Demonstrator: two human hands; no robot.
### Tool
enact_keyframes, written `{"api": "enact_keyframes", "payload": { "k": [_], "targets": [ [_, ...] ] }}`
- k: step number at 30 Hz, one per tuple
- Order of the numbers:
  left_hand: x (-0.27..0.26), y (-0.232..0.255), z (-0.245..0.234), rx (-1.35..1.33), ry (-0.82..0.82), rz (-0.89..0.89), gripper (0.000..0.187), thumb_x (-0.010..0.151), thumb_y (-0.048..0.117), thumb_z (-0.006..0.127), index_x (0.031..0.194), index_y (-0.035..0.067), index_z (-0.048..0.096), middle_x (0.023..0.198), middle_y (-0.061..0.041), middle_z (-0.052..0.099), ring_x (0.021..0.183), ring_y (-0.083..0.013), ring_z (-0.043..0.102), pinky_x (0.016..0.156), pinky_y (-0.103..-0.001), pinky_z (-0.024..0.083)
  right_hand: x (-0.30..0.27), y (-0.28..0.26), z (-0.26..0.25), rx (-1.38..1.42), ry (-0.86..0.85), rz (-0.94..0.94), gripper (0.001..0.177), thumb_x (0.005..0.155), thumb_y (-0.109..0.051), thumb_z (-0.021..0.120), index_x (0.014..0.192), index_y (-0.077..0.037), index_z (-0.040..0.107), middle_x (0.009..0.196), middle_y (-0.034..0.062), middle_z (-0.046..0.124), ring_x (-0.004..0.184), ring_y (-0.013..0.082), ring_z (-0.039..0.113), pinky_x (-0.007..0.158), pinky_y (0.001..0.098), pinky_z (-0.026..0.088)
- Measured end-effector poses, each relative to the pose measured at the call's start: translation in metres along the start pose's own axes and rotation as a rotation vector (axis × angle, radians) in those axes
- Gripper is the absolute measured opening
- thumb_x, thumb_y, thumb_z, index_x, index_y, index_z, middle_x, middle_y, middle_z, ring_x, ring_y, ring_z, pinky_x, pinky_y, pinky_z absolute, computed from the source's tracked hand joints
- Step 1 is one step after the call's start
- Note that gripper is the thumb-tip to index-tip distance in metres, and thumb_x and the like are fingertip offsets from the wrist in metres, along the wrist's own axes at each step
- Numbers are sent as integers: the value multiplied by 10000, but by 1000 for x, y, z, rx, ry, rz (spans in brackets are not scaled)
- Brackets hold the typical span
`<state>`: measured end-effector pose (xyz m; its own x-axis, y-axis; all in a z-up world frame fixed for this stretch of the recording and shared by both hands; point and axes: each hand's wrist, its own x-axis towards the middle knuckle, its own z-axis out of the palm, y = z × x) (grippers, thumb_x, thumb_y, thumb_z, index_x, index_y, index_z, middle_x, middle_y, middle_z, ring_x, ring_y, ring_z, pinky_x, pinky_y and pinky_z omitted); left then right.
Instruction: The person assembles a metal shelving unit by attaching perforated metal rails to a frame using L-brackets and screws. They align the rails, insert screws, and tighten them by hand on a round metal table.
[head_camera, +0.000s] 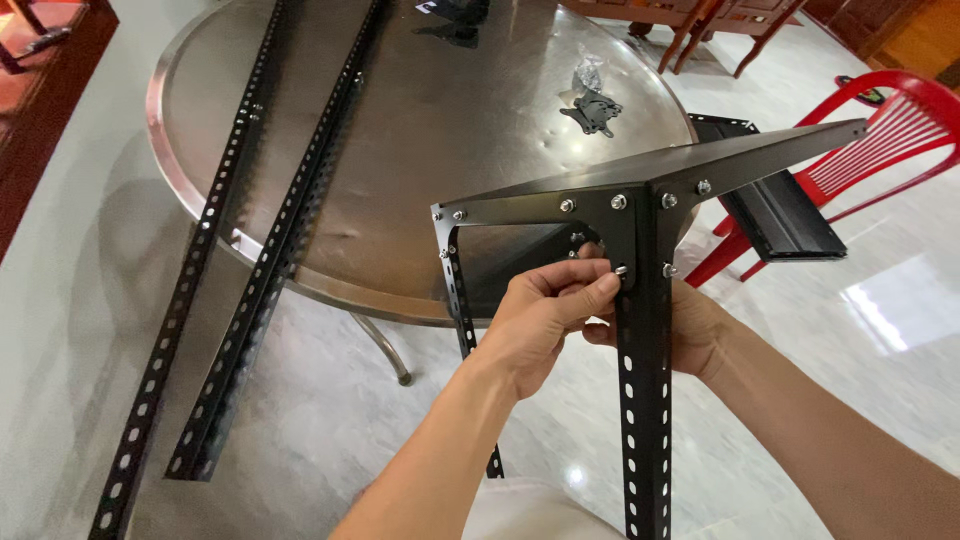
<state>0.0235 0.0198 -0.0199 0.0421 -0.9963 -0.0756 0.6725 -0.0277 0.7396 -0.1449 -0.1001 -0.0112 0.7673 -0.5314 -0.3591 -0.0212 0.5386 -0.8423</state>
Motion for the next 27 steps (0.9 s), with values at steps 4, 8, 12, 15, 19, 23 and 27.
{"api": "enact_keyframes", "payload": {
  "k": [4, 8, 12, 15, 19, 23, 27],
  "targets": [
    [1, 5, -1, -28, -81, -24, 287, 899, 178, 751, 1149, 39, 736, 959, -20, 762, 889, -149, 701, 915, -334, 500, -3, 13, -11, 53, 136, 18, 346, 878, -309, 721, 1117, -59, 711, 924, 71, 749, 854, 198, 728, 819, 401, 612],
    [5, 9, -6, 37, -149, -1, 190, 907, 167, 751, 1066, 64, 730, 914, -11, 734, 889, -130, 693, 924, -299, 500, -5, 30, -14, 70, 206, -46, 283, 889, -305, 707, 1051, -73, 698, 897, 87, 746, 794, 222, 713, 754, 383, 600],
    [15, 15, -6, 55, -222, -8, 99, 922, 94, 758, 921, 91, 659, 810, 48, 599, 765, -80, 549, 765, -281, 434, -20, 23, 3, 34, 499, -139, 305, 904, -423, 624, 993, -135, 672, 779, 4, 662, 719, 160, 680, 648, 379, 588],
    [20, 26, -9, 61, -290, -88, 160, 902, 49, 740, 839, 108, 605, 745, 45, 545, 680, -91, 491, 692, -282, 431, -48, 17, 42, -221, 1115, -460, 306, 1045, -390, 694, 1032, -94, 623, 839, -25, 561, 690, 91, 516, 576, 276, 418],
    [29, 43, -10, 22, -350, -295, 181, 843, -9, 693, 802, 120, 573, 716, 11, 549, 615, -119, 494, 636, -306, 470, -86, 44, 119, -766, 1146, -785, 249, 921, -174, 778, 1049, -42, 610, 765, -9, 652, 585, 58, 553, 486, 210, 419],
    [37, 59, -14, 66, -431, -422, 128, 858, 69, 675, 882, 54, 550, 792, -72, 588, 719, -208, 605, 713, -361, 545, -64, 54, 176, -932, 1140, -614, 312, 762, -124, 849, 996, -34, 664, 606, -33, 705, 454, 42, 619, 404, 211, 461],
    [41, 77, -13, 70, -456, -553, 304, 884, 278, 621, 978, -10, 588, 929, -182, 650, 829, -300, 689, 817, -414, 573, -44, 47, 196, -1138, 1261, -775, 340, 781, -143, 880, 1054, -53, 698, 589, 16, 645, 502, 38, 587, 492, 199, 493]
  ]
}}
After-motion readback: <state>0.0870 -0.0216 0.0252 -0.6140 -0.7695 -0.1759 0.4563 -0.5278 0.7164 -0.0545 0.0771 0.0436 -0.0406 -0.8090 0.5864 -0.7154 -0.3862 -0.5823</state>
